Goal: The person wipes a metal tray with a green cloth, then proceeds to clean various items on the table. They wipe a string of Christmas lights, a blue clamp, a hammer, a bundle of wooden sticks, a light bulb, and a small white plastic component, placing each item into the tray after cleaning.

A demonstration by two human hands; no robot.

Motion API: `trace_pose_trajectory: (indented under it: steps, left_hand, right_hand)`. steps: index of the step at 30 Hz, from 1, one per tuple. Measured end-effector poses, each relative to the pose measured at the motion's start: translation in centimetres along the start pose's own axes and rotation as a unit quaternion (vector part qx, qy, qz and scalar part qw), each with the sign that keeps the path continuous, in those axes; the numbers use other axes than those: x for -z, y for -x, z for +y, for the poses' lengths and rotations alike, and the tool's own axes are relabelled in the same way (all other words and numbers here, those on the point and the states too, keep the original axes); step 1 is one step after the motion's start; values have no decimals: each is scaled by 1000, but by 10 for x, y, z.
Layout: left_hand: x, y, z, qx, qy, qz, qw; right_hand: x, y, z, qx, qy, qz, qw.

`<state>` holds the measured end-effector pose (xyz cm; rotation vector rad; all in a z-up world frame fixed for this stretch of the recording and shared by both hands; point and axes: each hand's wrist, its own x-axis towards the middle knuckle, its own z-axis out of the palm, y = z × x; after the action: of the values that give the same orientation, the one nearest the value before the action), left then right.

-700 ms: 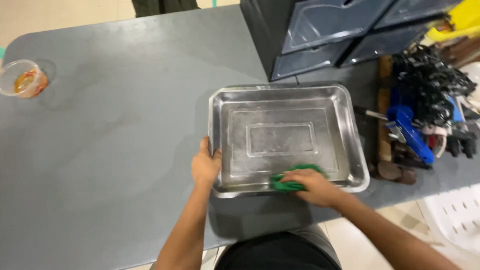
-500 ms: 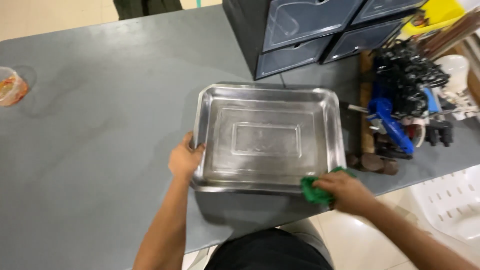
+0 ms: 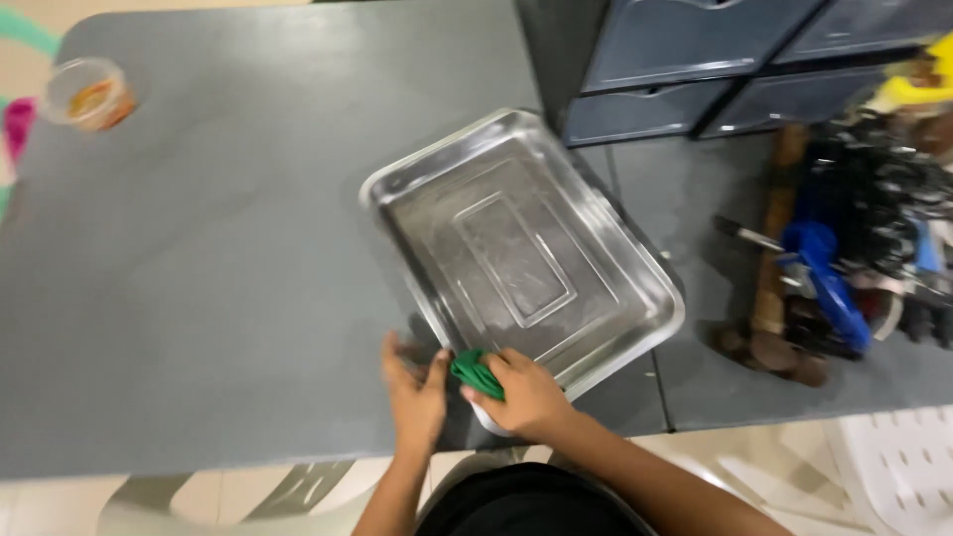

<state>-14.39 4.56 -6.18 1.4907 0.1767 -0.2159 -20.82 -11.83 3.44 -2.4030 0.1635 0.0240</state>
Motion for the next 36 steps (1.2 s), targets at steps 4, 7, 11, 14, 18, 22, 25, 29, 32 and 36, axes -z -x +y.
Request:
trace_pose_trajectory:
  steps: [4,7,11,14,18,22,25,29,32,36]
  left_hand:
    - [8,11,-25,34,-155,5,987]
    - [3,14,5,49,-203,35,977]
    - [13,15,-15,-32,-266,32,963]
    - [12,21,32,-36,-395,53,916]
    - [-14,20,77,-23,-547,69,834]
    - [-21,45,84,-66,-574,130,806]
    - [-21,98,53,-209,-456,248,829]
    - [-35,145,-21,-199,-261,290,899]
    - [-38,143,-25,-102,-189,254,943]
    - [-34,112,28,-44,-222,218,949]
  right_hand:
    - [-16,-20,16,118,10,-53,992]
    - [0,-17,33,128,65,-168,975]
    - [67,5,51,234,115,-265,928]
    - [115,26,81,171,244,-308,904]
    - [110,68,115,228,307,-284,879]
    - [68,96,55,129,201,-321,916]
    - [40,106,48,102,152,-329,926]
    - [19,100,67,202,32,-200,958]
    - [49,87,72,260,99,-229,933]
    - [113,47,107,216,199,-253,922]
